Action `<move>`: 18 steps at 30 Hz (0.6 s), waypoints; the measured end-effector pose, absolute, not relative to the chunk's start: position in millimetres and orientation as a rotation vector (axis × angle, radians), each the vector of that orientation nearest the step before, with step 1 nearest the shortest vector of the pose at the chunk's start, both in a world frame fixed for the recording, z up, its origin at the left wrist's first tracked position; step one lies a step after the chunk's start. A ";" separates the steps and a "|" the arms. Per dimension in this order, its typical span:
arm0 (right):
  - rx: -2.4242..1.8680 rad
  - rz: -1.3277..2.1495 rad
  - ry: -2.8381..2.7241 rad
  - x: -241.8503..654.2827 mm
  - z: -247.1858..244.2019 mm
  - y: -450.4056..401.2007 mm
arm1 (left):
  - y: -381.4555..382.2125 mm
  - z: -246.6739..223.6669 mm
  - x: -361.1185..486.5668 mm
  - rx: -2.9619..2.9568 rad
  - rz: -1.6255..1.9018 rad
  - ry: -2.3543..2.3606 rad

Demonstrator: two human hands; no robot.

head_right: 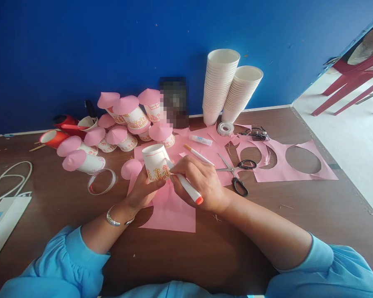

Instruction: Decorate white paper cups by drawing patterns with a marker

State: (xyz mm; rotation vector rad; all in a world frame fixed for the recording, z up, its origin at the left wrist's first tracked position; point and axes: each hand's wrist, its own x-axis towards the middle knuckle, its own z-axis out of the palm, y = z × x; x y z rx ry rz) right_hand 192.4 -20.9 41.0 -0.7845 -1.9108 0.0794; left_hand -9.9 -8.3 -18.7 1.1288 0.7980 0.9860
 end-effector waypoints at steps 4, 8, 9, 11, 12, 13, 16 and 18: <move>-0.697 0.009 -1.947 193.1 46.0 -25.8 | -9.7 -16.9 -9.1 1.132 0.986 0.840; -0.547 -0.027 -2.059 188.9 45.9 -32.1 | -10.5 -11.5 -6.0 1.213 0.989 0.892; -0.536 -0.034 -2.075 187.5 45.4 -33.0 | -10.6 -10.4 -4.9 1.250 1.000 0.918; -0.549 -0.051 -2.079 185.4 44.3 -33.6 | -10.5 -9.5 -3.2 1.311 1.015 0.951; -0.565 -0.064 -2.072 184.7 43.8 -33.5 | -10.4 -9.8 -2.5 1.330 1.023 0.952; -0.581 -0.079 -2.065 184.4 43.3 -33.3 | -10.4 -10.5 -2.1 1.343 1.033 0.942; -0.626 -0.116 -2.064 184.5 40.8 -32.4 | -10.4 -12.9 -1.7 1.368 1.043 0.919; -0.634 -0.121 -2.074 184.9 38.4 -32.0 | -10.5 -13.1 -1.7 1.361 1.019 0.929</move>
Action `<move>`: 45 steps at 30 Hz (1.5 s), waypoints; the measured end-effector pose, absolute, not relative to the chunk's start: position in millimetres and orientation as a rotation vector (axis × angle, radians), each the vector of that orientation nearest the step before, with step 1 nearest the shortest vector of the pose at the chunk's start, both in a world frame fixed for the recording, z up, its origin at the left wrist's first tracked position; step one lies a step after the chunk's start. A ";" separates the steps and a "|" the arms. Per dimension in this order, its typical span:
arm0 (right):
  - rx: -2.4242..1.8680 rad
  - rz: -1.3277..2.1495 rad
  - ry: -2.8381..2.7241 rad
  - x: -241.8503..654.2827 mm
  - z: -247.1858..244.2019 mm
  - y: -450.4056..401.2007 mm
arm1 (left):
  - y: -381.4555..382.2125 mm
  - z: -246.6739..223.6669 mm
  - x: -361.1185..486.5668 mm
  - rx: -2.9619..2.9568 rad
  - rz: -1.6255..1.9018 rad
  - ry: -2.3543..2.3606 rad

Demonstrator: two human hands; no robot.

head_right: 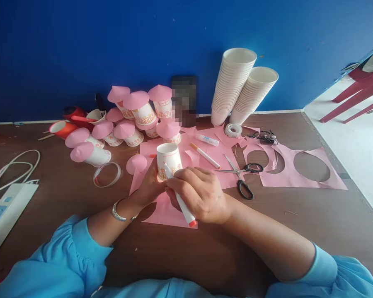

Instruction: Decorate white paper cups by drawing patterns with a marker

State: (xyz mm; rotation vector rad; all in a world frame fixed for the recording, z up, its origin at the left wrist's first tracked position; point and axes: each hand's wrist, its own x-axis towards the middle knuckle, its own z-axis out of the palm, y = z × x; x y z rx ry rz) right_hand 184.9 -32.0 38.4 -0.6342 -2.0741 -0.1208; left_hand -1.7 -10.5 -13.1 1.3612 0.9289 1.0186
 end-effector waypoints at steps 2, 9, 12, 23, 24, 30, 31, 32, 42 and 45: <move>-0.639 -0.121 -2.080 185.0 35.8 -31.5 | -10.5 -12.2 -1.3 1.341 1.009 0.928; -0.666 -0.132 -2.085 184.1 31.7 -30.2 | -10.4 -14.0 -0.8 1.347 1.055 0.926; -0.666 -0.153 -2.088 183.7 33.4 -29.5 | -10.7 -14.4 -1.6 1.353 1.058 0.913; -0.673 -0.101 -2.114 182.4 39.9 -29.6 | -10.1 -17.2 -3.2 1.359 1.073 0.909; -0.674 -0.095 -2.116 182.2 39.8 -29.9 | -10.1 -17.5 -3.2 1.356 1.073 0.907; -0.659 -0.072 -2.116 181.6 37.4 -31.0 | -9.9 -8.9 -3.0 1.398 1.039 0.904; -0.653 -0.072 -2.117 181.4 37.0 -31.1 | -9.9 -7.0 -2.9 1.397 1.034 0.910; -0.647 -0.073 -2.119 181.2 36.6 -31.2 | -9.9 -5.3 -2.8 1.391 1.031 0.915; -0.656 -0.058 -2.133 180.2 34.9 -32.3 | -10.0 -0.7 -1.8 1.338 1.017 0.964; -0.645 -0.059 -2.122 180.5 35.1 -32.1 | -9.6 0.1 -2.8 1.365 1.009 0.994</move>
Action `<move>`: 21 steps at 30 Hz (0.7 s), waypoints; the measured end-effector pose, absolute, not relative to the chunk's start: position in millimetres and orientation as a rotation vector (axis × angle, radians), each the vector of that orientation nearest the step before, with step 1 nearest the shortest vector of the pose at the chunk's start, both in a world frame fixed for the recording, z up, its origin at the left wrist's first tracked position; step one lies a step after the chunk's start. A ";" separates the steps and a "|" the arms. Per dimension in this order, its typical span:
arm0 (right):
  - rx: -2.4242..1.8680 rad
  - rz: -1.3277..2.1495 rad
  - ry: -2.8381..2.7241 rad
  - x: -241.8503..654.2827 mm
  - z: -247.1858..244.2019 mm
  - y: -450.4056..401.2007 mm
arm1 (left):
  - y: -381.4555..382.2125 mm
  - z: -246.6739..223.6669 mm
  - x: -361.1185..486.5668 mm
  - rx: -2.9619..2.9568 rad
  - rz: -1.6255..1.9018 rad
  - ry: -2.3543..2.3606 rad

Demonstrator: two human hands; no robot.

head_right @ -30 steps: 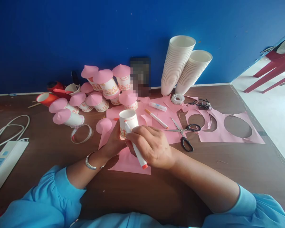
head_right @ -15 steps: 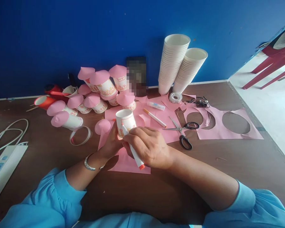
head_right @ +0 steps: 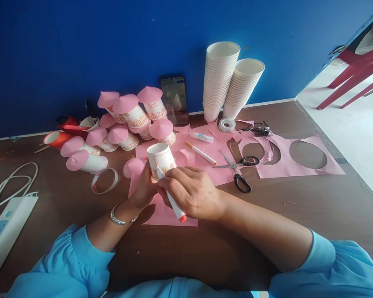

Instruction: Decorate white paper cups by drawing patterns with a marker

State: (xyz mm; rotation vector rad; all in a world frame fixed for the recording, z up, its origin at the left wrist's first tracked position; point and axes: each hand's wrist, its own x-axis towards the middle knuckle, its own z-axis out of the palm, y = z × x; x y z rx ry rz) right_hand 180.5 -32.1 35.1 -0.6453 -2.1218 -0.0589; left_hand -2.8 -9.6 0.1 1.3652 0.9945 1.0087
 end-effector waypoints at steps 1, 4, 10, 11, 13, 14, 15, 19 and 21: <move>-0.640 -0.063 -2.118 180.6 35.2 -32.0 | -9.5 0.0 -3.3 1.367 1.011 0.993; -0.647 -0.073 -2.115 181.4 35.6 -31.8 | -9.3 -3.0 -5.2 1.331 1.015 0.964; -0.664 -0.076 -2.107 183.2 37.6 -30.8 | -9.3 -17.7 -8.4 1.198 1.039 0.873; -0.663 -0.080 -2.107 183.5 37.8 -30.5 | -9.1 -19.8 -8.7 1.176 1.042 0.852; -0.670 -0.086 -2.106 184.2 37.7 -30.0 | -8.7 -22.5 -9.1 1.144 1.042 0.829; -0.676 -0.085 -2.107 184.7 37.5 -29.8 | -8.5 -23.1 -9.2 1.134 1.041 0.829; -0.679 -0.081 -2.109 185.0 37.2 -29.6 | -8.4 -23.3 -9.4 1.125 1.041 0.833; -0.689 -0.073 -2.097 186.1 37.1 -29.0 | -8.5 -21.7 -9.9 1.109 1.036 0.826; -0.700 -0.070 -2.085 186.4 37.6 -28.6 | -8.7 -20.7 -10.3 1.118 1.034 0.822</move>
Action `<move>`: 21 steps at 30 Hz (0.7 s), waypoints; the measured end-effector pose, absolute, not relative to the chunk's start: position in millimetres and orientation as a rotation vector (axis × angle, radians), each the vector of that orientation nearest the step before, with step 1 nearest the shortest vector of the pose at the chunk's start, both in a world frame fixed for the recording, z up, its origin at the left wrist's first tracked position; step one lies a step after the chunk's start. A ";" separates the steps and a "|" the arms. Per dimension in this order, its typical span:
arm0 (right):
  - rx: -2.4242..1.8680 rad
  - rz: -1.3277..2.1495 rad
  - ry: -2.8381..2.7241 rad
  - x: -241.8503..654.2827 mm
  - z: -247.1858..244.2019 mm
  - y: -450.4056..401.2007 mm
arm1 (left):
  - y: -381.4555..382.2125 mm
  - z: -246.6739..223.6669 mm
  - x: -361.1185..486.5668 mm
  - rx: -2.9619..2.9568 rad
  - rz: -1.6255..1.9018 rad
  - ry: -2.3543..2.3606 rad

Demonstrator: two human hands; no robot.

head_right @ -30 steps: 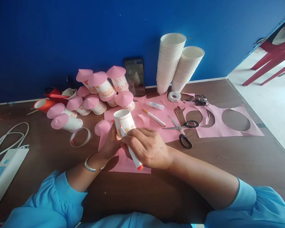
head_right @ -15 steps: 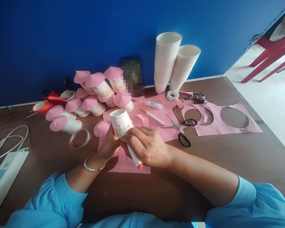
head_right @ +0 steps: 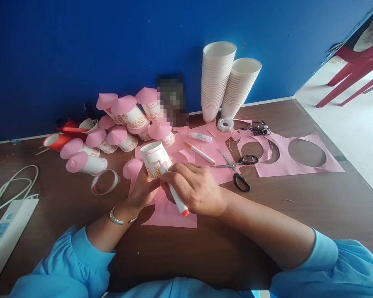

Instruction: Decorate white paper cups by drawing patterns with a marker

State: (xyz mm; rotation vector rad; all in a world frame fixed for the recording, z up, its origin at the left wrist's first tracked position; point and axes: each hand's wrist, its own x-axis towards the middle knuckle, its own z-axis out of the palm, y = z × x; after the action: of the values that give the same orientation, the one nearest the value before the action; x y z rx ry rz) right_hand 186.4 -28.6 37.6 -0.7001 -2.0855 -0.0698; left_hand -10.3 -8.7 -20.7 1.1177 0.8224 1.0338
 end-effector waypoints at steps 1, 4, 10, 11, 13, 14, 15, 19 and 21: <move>-0.704 -0.064 -2.083 186.6 37.9 -28.3 | -8.7 -20.4 -10.4 1.123 1.034 0.825; -0.706 -0.044 -2.079 187.4 38.0 -27.2 | -8.5 -20.1 -10.1 1.129 1.039 0.819; -0.701 -0.032 -2.065 189.0 36.5 -25.8 | -7.3 -18.8 -8.0 1.113 1.038 0.753; -0.703 -0.030 -2.064 189.1 36.4 -25.6 | -7.2 -18.6 -8.1 1.117 1.035 0.748; -0.709 -0.035 -2.061 189.1 36.4 -25.3 | -7.0 -18.8 -8.6 1.123 1.034 0.742; -0.711 -0.042 -2.058 189.0 36.5 -25.1 | -7.1 -19.1 -9.0 1.126 1.032 0.740; -0.714 -0.048 -2.054 188.9 36.5 -24.8 | -7.1 -19.3 -9.3 1.128 1.030 0.739; -0.715 -0.045 -2.038 188.6 36.8 -24.2 | -7.5 -18.2 -9.5 1.137 1.025 0.718; -0.706 -0.039 -2.037 188.6 37.1 -24.2 | -7.8 -16.5 -8.8 1.134 1.023 0.716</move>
State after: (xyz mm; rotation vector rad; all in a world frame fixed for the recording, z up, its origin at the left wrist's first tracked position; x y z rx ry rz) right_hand 188.6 -24.2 37.1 -0.7064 -2.0365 -0.0393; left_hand -8.8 -7.8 -16.5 1.1344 0.7156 1.0232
